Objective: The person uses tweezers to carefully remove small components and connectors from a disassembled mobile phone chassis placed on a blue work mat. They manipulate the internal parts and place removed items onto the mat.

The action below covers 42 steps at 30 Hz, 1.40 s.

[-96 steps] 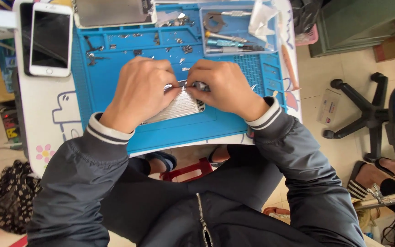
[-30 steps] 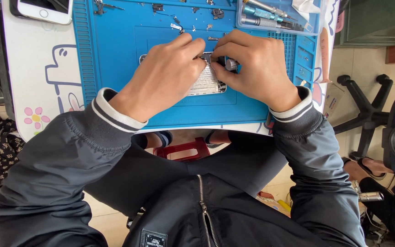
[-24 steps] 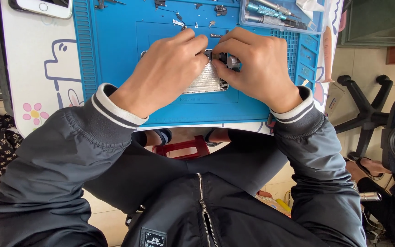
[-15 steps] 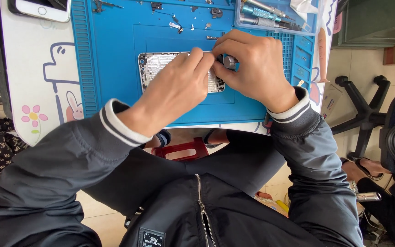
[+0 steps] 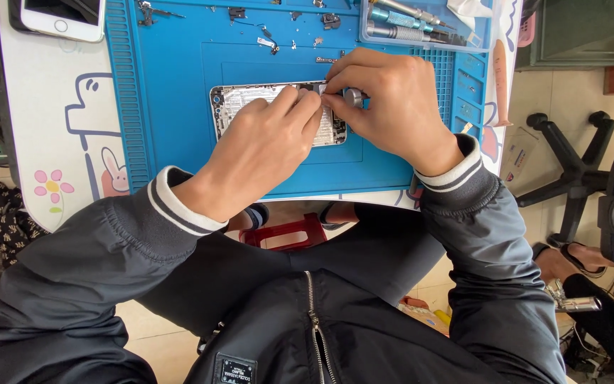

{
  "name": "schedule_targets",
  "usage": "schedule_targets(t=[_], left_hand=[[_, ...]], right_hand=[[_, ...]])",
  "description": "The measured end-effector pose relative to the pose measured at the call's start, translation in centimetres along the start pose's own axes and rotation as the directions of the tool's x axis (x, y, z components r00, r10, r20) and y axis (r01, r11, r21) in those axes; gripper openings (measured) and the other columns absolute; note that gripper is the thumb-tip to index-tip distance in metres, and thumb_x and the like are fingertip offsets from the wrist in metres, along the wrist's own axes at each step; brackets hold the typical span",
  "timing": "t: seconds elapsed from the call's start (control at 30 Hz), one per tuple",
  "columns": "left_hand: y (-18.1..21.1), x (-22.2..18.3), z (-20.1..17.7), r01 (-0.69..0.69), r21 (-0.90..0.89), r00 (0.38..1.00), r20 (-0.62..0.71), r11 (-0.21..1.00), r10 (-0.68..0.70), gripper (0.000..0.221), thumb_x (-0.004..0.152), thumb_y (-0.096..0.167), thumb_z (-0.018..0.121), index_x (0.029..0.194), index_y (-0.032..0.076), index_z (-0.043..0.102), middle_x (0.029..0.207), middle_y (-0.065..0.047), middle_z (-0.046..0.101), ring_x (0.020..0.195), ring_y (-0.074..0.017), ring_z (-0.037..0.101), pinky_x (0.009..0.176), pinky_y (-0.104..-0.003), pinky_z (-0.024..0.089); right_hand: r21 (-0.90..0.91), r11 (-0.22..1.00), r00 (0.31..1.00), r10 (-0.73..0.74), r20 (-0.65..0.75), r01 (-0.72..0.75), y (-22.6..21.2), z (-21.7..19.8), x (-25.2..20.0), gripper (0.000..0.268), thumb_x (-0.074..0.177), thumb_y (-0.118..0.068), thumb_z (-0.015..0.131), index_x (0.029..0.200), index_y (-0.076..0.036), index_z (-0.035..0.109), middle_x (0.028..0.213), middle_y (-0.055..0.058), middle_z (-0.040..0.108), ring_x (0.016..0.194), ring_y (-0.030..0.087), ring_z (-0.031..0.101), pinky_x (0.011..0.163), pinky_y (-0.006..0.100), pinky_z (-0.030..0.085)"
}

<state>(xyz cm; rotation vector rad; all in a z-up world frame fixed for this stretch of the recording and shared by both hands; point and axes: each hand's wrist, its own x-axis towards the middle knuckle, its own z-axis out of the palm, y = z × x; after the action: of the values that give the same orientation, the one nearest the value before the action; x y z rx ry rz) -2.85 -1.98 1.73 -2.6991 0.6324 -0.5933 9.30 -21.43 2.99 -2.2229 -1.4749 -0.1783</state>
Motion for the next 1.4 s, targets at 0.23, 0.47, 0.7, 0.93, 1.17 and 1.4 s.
schedule_targets(t=[0.23,0.47,0.7,0.93,1.17,1.4], left_hand=[[-0.2,-0.2,0.2,-0.048,-0.029,0.997,0.051,0.998,0.049,0.011,0.102,0.015,0.065,0.109,0.019,0.073,0.116,0.003,0.061,0.100,-0.0122,0.055,0.069,-0.023,0.049],[-0.7,-0.5,0.9,0.017,-0.246,1.000,0.020,0.969,-0.012,0.015,0.104,0.011,0.065,0.119,0.013,0.070,0.119,0.000,0.062,0.093,-0.0159,0.055,0.074,-0.029,0.050],[-0.5,-0.5,1.0,0.022,-0.265,1.000,0.004,0.964,-0.022,0.017,0.104,0.010,0.067,0.120,0.011,0.069,0.121,-0.002,0.063,0.096,-0.0171,0.057,0.078,-0.030,0.052],[-0.7,-0.3,1.3,0.026,-0.311,1.000,-0.004,0.950,-0.029,0.016,0.102,0.006,0.067,0.118,0.009,0.070,0.120,-0.005,0.064,0.093,-0.0185,0.057,0.074,-0.032,0.053],[-0.4,-0.6,1.6,0.030,-0.364,0.998,-0.033,0.931,-0.045,0.015,0.102,0.010,0.066,0.115,0.008,0.071,0.118,-0.006,0.067,0.097,-0.0208,0.060,0.076,-0.033,0.055],[-0.3,-0.5,1.6,0.033,-0.363,0.998,-0.036,0.931,-0.049,0.016,0.102,0.010,0.064,0.115,0.008,0.072,0.117,-0.006,0.068,0.095,-0.0209,0.060,0.073,-0.033,0.055]], right_hand=[[0.026,1.000,1.000,-0.006,0.006,0.005,0.1,-0.4,0.1,0.009,0.100,-0.010,0.089,0.094,-0.010,0.084,0.106,0.004,0.080,0.084,0.020,0.075,0.061,0.033,0.052],[0.186,0.981,0.975,-0.011,-0.220,0.053,1.0,-3.5,0.2,0.022,0.117,-0.004,0.058,0.108,0.010,0.073,0.110,0.026,0.076,0.105,0.040,0.074,0.084,0.047,0.055],[0.351,0.916,0.723,0.374,-0.581,-0.191,7.1,-3.3,-4.5,0.069,0.122,-0.053,0.039,0.081,0.001,0.052,0.069,0.011,0.043,0.058,0.027,0.053,0.065,0.039,0.045],[0.434,0.841,0.705,0.519,-0.483,-0.322,10.2,-3.3,-4.8,0.050,0.127,-0.025,0.066,0.083,-0.001,0.063,0.072,0.013,0.066,0.062,0.019,0.069,0.057,0.028,0.048],[-0.041,0.986,0.926,0.139,-0.352,-0.163,10.3,-2.6,-4.5,0.010,0.118,0.001,0.089,0.110,0.006,0.083,0.095,0.013,0.071,0.077,0.024,0.055,0.068,0.040,0.042],[-0.270,0.956,0.969,0.045,-0.244,-0.112,10.1,-2.9,-4.0,0.004,0.114,0.003,0.077,0.115,0.001,0.080,0.109,0.015,0.077,0.099,0.035,0.066,0.084,0.046,0.048]])
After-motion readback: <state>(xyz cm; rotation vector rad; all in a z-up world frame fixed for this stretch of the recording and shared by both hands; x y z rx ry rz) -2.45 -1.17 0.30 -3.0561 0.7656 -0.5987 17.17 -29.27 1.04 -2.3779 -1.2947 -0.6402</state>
